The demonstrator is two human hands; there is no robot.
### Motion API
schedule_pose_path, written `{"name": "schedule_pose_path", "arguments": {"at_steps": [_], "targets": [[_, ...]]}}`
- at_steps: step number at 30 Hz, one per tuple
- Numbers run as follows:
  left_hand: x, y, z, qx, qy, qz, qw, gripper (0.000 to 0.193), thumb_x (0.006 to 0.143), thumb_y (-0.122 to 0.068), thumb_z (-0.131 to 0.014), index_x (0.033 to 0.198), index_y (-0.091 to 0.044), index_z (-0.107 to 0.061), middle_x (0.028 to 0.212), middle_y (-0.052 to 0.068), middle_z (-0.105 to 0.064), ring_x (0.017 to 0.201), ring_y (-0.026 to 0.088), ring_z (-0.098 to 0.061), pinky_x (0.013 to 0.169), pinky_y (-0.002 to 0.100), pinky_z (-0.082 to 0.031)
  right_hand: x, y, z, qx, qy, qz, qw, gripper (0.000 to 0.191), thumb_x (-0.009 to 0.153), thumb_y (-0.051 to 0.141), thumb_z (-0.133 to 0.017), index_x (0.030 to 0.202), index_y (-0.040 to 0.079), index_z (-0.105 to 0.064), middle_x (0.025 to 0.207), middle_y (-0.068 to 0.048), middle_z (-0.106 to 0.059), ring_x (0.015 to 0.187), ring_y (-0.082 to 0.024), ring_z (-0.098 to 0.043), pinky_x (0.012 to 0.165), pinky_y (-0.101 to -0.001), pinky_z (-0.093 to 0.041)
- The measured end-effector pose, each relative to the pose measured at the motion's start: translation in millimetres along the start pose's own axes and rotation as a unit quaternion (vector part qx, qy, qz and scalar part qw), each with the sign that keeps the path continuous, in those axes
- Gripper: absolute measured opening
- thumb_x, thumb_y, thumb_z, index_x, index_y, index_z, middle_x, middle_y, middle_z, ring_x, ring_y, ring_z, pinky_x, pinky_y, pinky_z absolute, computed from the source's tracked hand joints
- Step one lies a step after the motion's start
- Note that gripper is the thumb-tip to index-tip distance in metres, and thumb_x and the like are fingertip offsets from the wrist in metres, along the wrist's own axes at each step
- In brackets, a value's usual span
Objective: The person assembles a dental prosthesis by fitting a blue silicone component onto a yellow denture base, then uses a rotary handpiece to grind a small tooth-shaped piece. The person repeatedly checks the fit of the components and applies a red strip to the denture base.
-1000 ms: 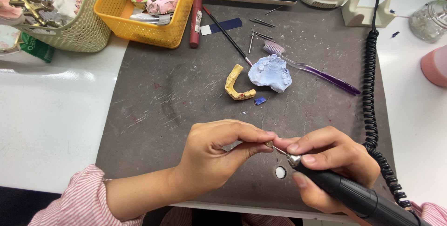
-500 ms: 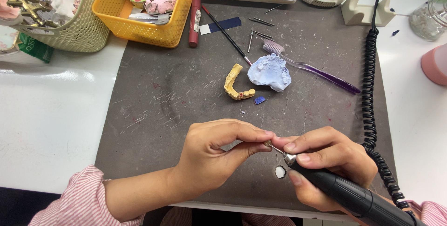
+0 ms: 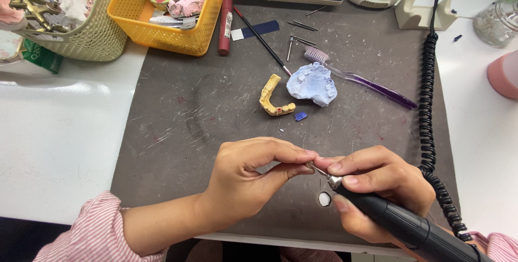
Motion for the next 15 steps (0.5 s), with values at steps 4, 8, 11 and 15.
{"name": "schedule_pose_path", "arguments": {"at_steps": [4, 8, 11, 15], "targets": [[-0.1, 0.0, 0.7, 0.009, 0.0, -0.002, 1.0, 0.017, 0.092, -0.001, -0.079, 0.109, -0.004, -0.076, 0.105, 0.008, -0.08, 0.098, 0.016, -0.08, 0.086, 0.026, -0.066, -0.6, 0.0, 0.7, -0.001, -0.002, 0.0, 1.0, 0.035, 0.082, -0.006, -0.076, 0.112, 0.005, -0.061, 0.113, -0.016, -0.067, 0.114, -0.031, -0.076, 0.104, -0.0417, -0.066], [-0.1, 0.0, 0.8, 0.012, 0.002, 0.003, 1.0, 0.018, 0.092, -0.001, -0.079, 0.109, -0.005, -0.076, 0.105, 0.008, -0.08, 0.097, 0.016, -0.08, 0.086, 0.026, -0.066, -1.7, -0.9, 0.5, 0.006, -0.002, -0.001, 1.0, 0.036, 0.082, -0.006, -0.076, 0.112, 0.005, -0.06, 0.113, -0.016, -0.067, 0.112, -0.03, -0.076, 0.104, -0.0424, -0.065], [-0.6, -0.4, 0.3, 0.015, 0.003, 0.002, 1.0, 0.018, 0.092, -0.001, -0.079, 0.109, -0.005, -0.076, 0.104, 0.008, -0.08, 0.097, 0.016, -0.08, 0.086, 0.026, -0.065, -3.1, -2.2, -0.9, 0.037, -0.025, -0.006, 0.999, 0.036, 0.083, -0.006, -0.075, 0.114, 0.005, -0.06, 0.115, -0.016, -0.067, 0.107, -0.027, -0.077, 0.103, -0.0419, -0.066], [-0.5, -0.3, 0.6, 0.014, 0.001, -0.002, 1.0, 0.018, 0.092, -0.002, -0.079, 0.109, -0.005, -0.076, 0.104, 0.008, -0.08, 0.097, 0.016, -0.08, 0.086, 0.026, -0.065, -1.5, -1.2, -0.3, 0.002, -0.006, 0.004, 1.0, 0.037, 0.081, -0.006, -0.076, 0.112, 0.005, -0.06, 0.113, -0.016, -0.066, 0.11, -0.03, -0.076, 0.102, -0.0426, -0.066]]}}
Point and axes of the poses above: each hand's wrist, its own x-axis towards the middle knuckle, its own z-axis out of the back of the hand, y = z × x, the point moved 3 cm from there along x, towards the middle knuckle
